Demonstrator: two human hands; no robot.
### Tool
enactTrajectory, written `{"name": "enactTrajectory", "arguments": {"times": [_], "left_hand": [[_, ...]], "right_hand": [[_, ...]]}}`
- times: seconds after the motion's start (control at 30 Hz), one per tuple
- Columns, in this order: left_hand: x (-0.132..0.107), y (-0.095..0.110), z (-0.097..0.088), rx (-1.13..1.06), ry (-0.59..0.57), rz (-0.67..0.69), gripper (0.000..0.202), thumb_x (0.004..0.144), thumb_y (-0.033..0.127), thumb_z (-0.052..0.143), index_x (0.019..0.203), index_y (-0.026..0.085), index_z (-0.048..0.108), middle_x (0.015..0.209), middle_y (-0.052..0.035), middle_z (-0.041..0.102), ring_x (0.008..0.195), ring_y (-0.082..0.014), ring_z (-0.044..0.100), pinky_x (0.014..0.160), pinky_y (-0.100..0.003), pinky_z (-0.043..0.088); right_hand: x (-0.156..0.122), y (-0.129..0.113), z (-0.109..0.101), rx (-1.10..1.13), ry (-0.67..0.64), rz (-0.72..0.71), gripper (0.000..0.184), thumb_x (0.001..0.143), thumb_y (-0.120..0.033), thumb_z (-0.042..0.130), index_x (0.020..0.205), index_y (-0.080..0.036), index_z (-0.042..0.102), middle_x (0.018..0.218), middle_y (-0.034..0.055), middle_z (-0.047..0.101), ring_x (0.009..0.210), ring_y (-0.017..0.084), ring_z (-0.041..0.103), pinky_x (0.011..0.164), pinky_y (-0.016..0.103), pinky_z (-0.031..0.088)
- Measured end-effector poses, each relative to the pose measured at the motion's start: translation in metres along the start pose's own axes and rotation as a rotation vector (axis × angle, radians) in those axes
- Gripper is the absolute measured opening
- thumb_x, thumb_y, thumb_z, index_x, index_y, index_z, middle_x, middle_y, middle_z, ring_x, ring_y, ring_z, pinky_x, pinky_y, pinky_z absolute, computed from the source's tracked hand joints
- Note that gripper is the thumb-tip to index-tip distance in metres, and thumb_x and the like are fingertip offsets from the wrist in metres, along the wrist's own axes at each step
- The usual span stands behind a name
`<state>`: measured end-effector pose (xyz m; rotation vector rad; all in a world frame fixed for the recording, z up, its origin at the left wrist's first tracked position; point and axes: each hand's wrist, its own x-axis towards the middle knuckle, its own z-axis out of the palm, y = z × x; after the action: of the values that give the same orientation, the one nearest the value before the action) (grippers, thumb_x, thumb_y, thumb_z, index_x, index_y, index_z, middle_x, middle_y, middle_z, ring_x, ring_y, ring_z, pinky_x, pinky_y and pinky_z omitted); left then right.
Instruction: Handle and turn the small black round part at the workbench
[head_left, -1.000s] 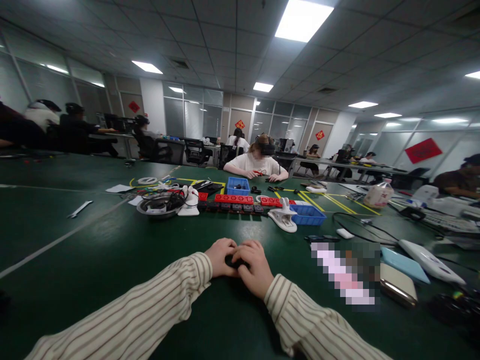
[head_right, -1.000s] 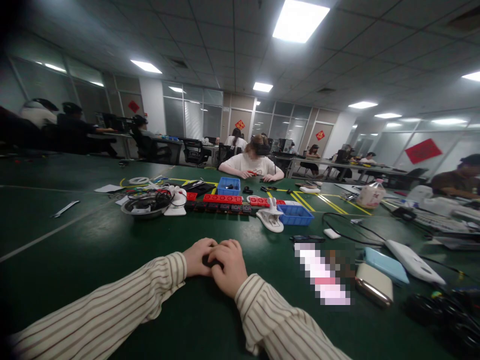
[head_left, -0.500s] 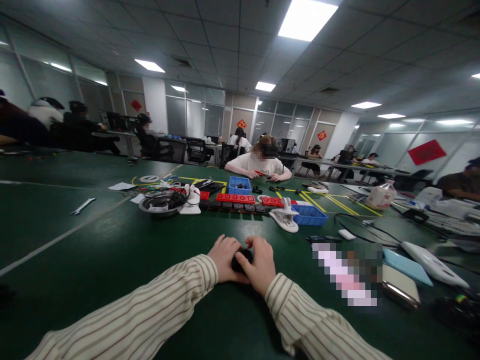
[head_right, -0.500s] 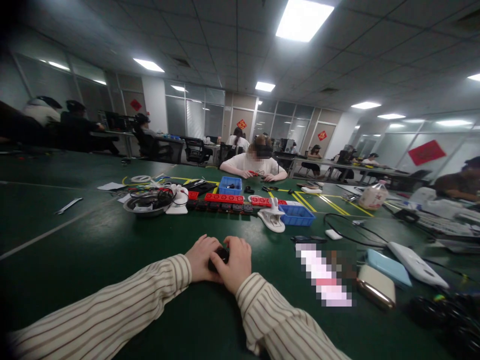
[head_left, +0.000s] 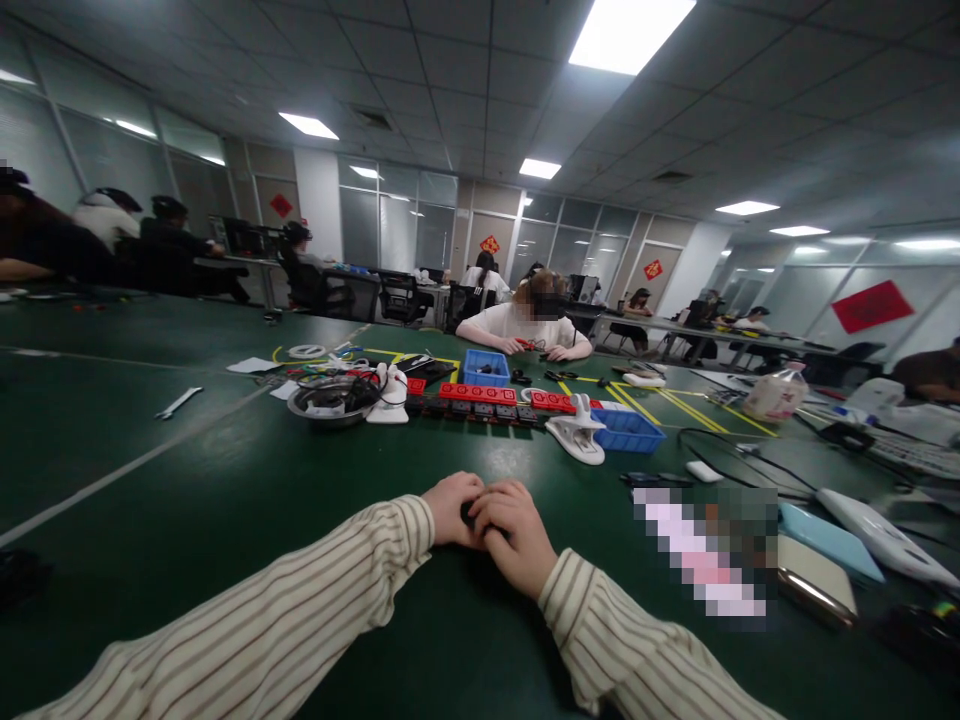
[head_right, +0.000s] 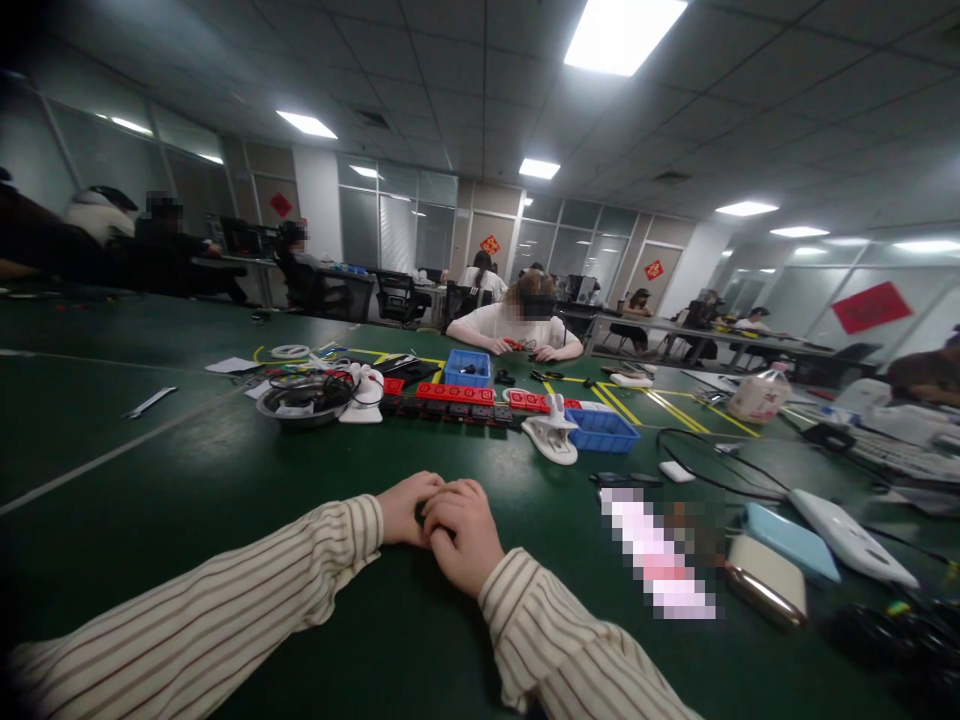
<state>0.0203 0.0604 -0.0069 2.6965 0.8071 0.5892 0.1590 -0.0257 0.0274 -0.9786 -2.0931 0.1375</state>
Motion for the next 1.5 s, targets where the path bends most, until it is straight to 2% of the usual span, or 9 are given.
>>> {"name": "enactTrajectory", "arguments": {"times": [0.13,0.3,0.47,0.6,0.73,0.97,1.1,1.23,1.5], "left_hand": [[0.000,0.002,-0.003,-0.009,-0.014,0.009,0.043,0.050,0.042,0.078,0.083,0.019,0.062,0.088,-0.0003,0.056,0.084,-0.0205,0.055,0.080,-0.030,0.043],[-0.005,0.017,-0.013,0.039,0.034,-0.060,0.070,0.043,0.051,0.079,0.098,0.017,0.053,0.093,-0.0038,0.054,0.085,-0.0243,0.052,0.080,-0.037,0.043],[-0.007,0.029,-0.011,0.119,0.053,-0.104,0.056,0.051,0.057,0.073,0.086,0.017,0.055,0.087,-0.0045,0.053,0.086,-0.0269,0.051,0.087,-0.043,0.036],[-0.004,0.026,-0.007,0.135,0.021,-0.111,0.045,0.057,0.052,0.070,0.082,0.017,0.058,0.083,-0.0045,0.055,0.083,-0.0260,0.053,0.086,-0.043,0.037],[-0.001,0.016,-0.005,0.089,-0.006,-0.098,0.049,0.054,0.044,0.073,0.093,0.018,0.059,0.088,-0.0025,0.057,0.086,-0.0238,0.054,0.093,-0.045,0.033],[0.000,0.010,-0.006,0.006,-0.047,-0.060,0.035,0.051,0.036,0.076,0.080,0.020,0.063,0.092,-0.0012,0.058,0.090,-0.0235,0.054,0.087,-0.038,0.040],[-0.002,0.015,-0.009,-0.015,-0.043,-0.047,0.061,0.048,0.040,0.077,0.103,0.021,0.057,0.103,-0.0040,0.054,0.098,-0.0273,0.051,0.095,-0.047,0.034],[-0.007,0.021,-0.010,-0.040,0.007,-0.082,0.085,0.048,0.049,0.075,0.120,0.019,0.039,0.116,-0.0097,0.047,0.111,-0.0309,0.043,0.101,-0.058,0.018],[-0.011,0.033,-0.010,0.064,0.093,-0.193,0.046,0.054,0.050,0.071,0.085,0.020,0.058,0.091,-0.0038,0.055,0.091,-0.0263,0.052,0.100,-0.062,0.009]], "right_hand": [[-0.001,-0.002,-0.003,0.010,0.005,-0.029,0.021,0.069,-0.013,0.040,0.073,-0.022,0.057,0.088,-0.0006,0.065,0.097,0.019,0.052,0.095,0.039,0.028],[-0.002,0.003,-0.001,-0.090,0.138,0.143,0.021,0.079,-0.032,0.046,0.092,-0.017,0.053,0.091,0.0073,0.057,0.088,0.022,0.050,0.081,0.038,0.037],[-0.003,0.012,0.006,-0.165,0.174,0.292,0.029,0.076,-0.042,0.054,0.087,-0.015,0.051,0.081,0.0064,0.052,0.077,0.023,0.048,0.071,0.036,0.037],[-0.001,0.013,0.008,-0.168,0.135,0.297,0.018,0.074,-0.034,0.060,0.073,-0.017,0.052,0.074,0.0035,0.051,0.074,0.021,0.047,0.069,0.034,0.037],[0.000,0.009,0.004,-0.123,0.096,0.220,0.007,0.071,-0.020,0.057,0.077,-0.018,0.058,0.079,0.0041,0.055,0.081,0.021,0.048,0.074,0.034,0.038],[0.001,0.001,-0.001,-0.019,0.009,0.023,0.023,0.062,-0.008,0.042,0.068,-0.022,0.059,0.080,-0.0012,0.065,0.089,0.019,0.051,0.085,0.035,0.037],[0.001,0.001,-0.003,0.005,0.024,-0.013,0.024,0.071,-0.013,0.042,0.084,-0.022,0.061,0.093,0.0014,0.063,0.096,0.020,0.051,0.089,0.038,0.034],[-0.002,0.007,0.001,-0.048,0.126,0.125,0.023,0.078,-0.030,0.050,0.097,-0.018,0.054,0.098,0.0064,0.057,0.093,0.022,0.049,0.085,0.039,0.036],[0.000,0.011,0.008,-0.247,0.123,0.336,0.022,0.071,-0.035,0.062,0.073,-0.019,0.048,0.075,0.0017,0.051,0.074,0.019,0.047,0.067,0.032,0.038]]}}
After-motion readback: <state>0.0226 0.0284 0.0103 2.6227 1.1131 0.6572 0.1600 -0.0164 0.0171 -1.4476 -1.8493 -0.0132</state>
